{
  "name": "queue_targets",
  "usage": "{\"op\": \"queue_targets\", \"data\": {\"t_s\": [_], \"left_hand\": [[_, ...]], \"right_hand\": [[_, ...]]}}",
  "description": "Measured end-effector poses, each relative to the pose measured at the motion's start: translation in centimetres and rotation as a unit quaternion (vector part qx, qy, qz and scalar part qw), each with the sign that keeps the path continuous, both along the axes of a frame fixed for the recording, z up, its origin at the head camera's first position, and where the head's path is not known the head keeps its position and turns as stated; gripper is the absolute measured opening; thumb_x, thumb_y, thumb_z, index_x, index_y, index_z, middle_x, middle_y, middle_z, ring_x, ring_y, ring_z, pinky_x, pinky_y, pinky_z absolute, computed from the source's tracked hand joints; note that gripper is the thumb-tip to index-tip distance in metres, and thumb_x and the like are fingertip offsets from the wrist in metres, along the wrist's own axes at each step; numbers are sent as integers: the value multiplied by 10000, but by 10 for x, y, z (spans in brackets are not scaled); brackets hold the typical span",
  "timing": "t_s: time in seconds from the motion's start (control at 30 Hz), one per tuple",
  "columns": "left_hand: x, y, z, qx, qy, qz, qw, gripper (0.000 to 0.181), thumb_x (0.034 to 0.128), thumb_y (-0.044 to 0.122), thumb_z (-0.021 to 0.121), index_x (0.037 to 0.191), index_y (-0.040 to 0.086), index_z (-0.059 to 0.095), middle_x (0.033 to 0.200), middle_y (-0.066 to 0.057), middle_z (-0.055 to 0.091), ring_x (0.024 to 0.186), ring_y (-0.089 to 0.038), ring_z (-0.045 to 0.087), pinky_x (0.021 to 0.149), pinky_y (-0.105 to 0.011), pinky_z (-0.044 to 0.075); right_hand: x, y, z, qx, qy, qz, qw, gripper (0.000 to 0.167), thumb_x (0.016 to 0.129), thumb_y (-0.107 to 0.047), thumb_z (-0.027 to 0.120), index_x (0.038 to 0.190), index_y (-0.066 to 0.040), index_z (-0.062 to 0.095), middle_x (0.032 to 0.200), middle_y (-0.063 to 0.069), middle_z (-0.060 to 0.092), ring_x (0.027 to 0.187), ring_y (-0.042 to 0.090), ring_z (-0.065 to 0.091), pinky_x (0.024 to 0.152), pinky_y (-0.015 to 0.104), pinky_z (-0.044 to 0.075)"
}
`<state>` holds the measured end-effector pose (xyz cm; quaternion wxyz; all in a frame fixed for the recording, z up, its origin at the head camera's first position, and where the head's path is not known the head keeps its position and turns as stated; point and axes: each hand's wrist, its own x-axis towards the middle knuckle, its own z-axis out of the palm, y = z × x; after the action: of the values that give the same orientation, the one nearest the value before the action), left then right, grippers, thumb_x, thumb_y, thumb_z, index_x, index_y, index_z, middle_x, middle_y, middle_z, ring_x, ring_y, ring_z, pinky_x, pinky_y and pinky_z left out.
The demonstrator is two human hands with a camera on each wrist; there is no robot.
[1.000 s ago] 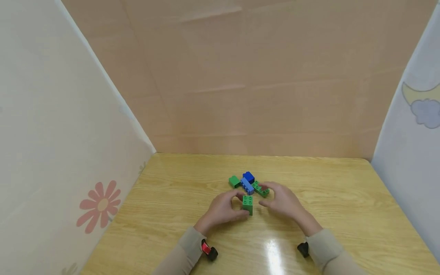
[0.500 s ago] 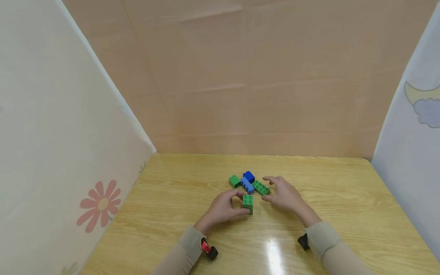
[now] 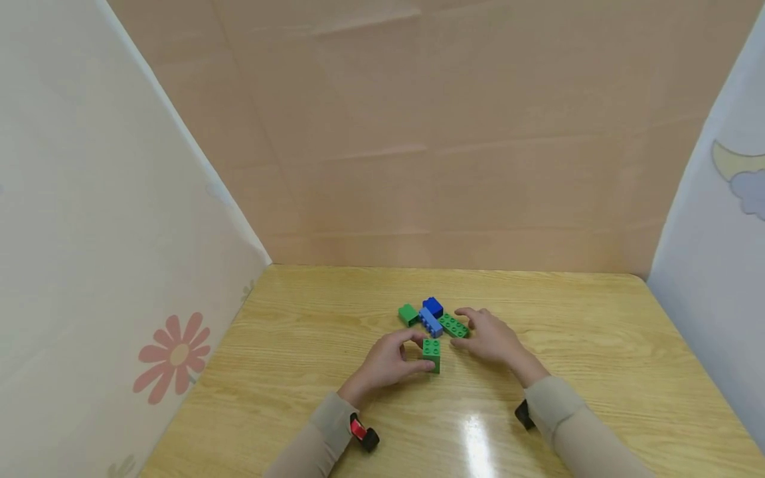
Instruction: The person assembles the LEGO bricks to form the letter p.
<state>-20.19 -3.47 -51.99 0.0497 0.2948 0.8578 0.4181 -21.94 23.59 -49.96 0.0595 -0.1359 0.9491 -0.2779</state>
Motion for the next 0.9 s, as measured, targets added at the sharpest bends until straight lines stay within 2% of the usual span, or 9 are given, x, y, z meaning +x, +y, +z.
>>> {"op": "queue_targets", "data": {"t_s": [0.13, 0.27, 0.43, 0.6, 0.9], "left_hand": [[0, 0, 0, -14, 5, 12, 10000, 403, 876, 438, 840, 1219, 281, 696, 1079, 187, 664, 604, -20, 483, 545, -213, 425], [0, 0, -1, -22, 4, 33, 10000, 390, 873, 439, 841, 1204, 293, 696, 1071, 200, 659, 590, -24, 477, 535, -213, 421], [0, 0, 0, 18, -61, 59, 10000, 374, 872, 432, 843, 1189, 301, 696, 1061, 221, 647, 590, -28, 482, 535, -218, 422], [1, 1, 2, -4, -163, 119, 9998, 360, 868, 431, 848, 1170, 310, 695, 1051, 238, 638, 603, -35, 486, 547, -223, 420], [1, 1, -3, 56, -124, 141, 9998, 353, 863, 434, 851, 1154, 318, 688, 1056, 229, 645, 590, -35, 482, 529, -226, 417]], "right_hand": [[-2, -3, -1, -1, -100, 21, 9999, 708, 919, -427, 794, 1461, -43, 551, 1068, 116, 632, 895, 224, 608, 695, 411, 524], [-6, -4, -5, 55, -90, 21, 9999, 694, 916, -421, 798, 1448, -40, 566, 1046, 97, 634, 872, 198, 597, 680, 383, 509], [-11, -3, -10, 168, 28, 99, 9998, 630, 917, -399, 802, 1397, -39, 610, 1051, 80, 678, 920, 218, 641, 731, 451, 552], [-12, -2, -12, 264, 129, 121, 9995, 583, 926, -391, 796, 1365, -43, 636, 1095, 115, 690, 984, 285, 663, 775, 519, 564], [-9, -3, -11, 374, 266, 96, 9989, 530, 944, -353, 777, 1368, -65, 639, 1095, 120, 669, 985, 295, 655, 785, 530, 559]]}}
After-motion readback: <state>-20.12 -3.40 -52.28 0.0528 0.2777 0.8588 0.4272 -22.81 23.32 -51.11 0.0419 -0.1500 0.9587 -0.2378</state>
